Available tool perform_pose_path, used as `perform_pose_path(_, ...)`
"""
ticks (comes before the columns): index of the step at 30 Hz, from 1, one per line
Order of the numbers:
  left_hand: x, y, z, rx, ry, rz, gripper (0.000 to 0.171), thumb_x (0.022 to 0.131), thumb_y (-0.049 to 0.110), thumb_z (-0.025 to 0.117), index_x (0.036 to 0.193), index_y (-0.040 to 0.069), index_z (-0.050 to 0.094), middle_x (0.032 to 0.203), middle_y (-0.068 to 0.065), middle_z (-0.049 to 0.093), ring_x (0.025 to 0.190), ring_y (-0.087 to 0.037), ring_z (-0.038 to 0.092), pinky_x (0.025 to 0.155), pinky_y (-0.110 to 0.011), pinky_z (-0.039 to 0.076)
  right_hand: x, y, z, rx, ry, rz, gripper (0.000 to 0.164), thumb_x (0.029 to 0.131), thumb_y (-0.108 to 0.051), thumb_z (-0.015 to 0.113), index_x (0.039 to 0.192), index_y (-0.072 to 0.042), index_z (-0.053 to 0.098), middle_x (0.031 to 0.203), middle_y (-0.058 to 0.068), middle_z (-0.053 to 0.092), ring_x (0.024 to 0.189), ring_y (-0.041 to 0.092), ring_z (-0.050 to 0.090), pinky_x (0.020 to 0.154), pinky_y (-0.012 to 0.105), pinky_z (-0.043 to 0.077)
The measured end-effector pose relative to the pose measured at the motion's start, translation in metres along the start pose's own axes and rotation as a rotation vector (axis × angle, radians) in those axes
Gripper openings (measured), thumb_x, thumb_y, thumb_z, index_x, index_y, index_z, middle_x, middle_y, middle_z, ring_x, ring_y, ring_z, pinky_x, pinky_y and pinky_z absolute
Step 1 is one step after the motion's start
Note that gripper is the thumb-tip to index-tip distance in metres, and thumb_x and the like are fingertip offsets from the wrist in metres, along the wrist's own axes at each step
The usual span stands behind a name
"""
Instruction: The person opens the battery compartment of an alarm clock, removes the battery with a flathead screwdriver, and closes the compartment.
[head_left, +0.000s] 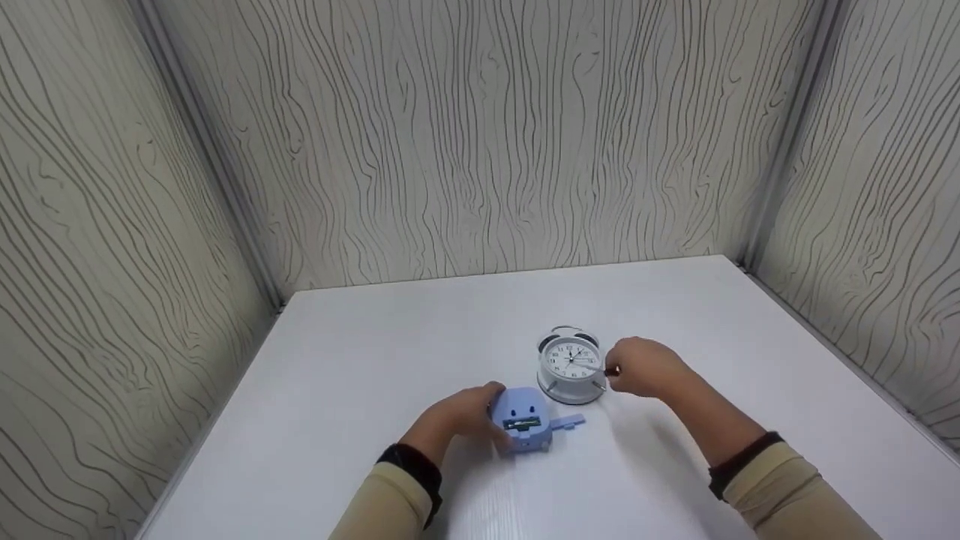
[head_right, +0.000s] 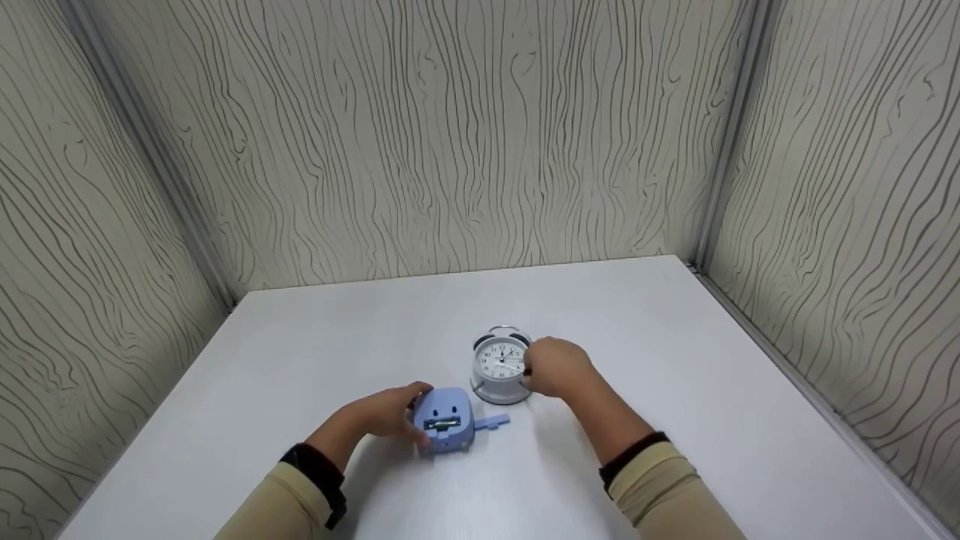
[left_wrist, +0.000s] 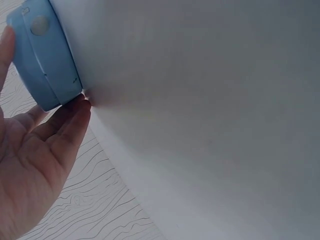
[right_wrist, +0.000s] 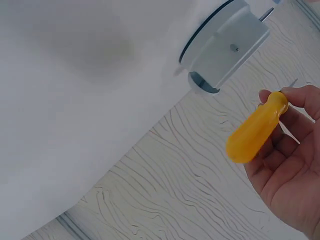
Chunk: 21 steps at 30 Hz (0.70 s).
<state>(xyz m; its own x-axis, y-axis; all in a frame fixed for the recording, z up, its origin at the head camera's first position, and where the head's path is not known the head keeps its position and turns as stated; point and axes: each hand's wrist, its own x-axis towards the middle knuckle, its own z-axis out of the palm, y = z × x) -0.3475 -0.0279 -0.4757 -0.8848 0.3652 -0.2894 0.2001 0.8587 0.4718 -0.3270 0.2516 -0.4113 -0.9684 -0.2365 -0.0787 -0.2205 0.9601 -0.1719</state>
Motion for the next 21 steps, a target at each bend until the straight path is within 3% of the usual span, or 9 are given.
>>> perform_pose_path(7,0.001,0.001,0.000,0.009,0.001,-0.006,0.098,0.059,0.043,0.083,0.141,0.019,0.035,0.139,-0.006,0.043,0.129,-0.027,0.036,0.104,-0.046,0.030,-0.002,-0.028,0.003,-0.048,0.002,-0.110,0.005,0.077,-0.016,0.066,0.077,-0.016,0.070,0.068,-0.006,0.051,0.064,0.013,0.046,0.058,0.029,0.040)
perform_pose_path(21,0.001,0.001,0.000,0.014,0.001,-0.001,0.095,0.060,0.042,0.083,0.139,0.019,0.036,0.137,-0.006,0.044,0.128,-0.027,0.037,0.104,-0.046,0.031,-0.005,-0.048,0.007,-0.165,0.045,-0.235,0.009,0.080,-0.021,0.066,0.080,-0.015,0.072,0.067,-0.007,0.046,0.060,0.011,0.041,0.055,0.027,0.037)
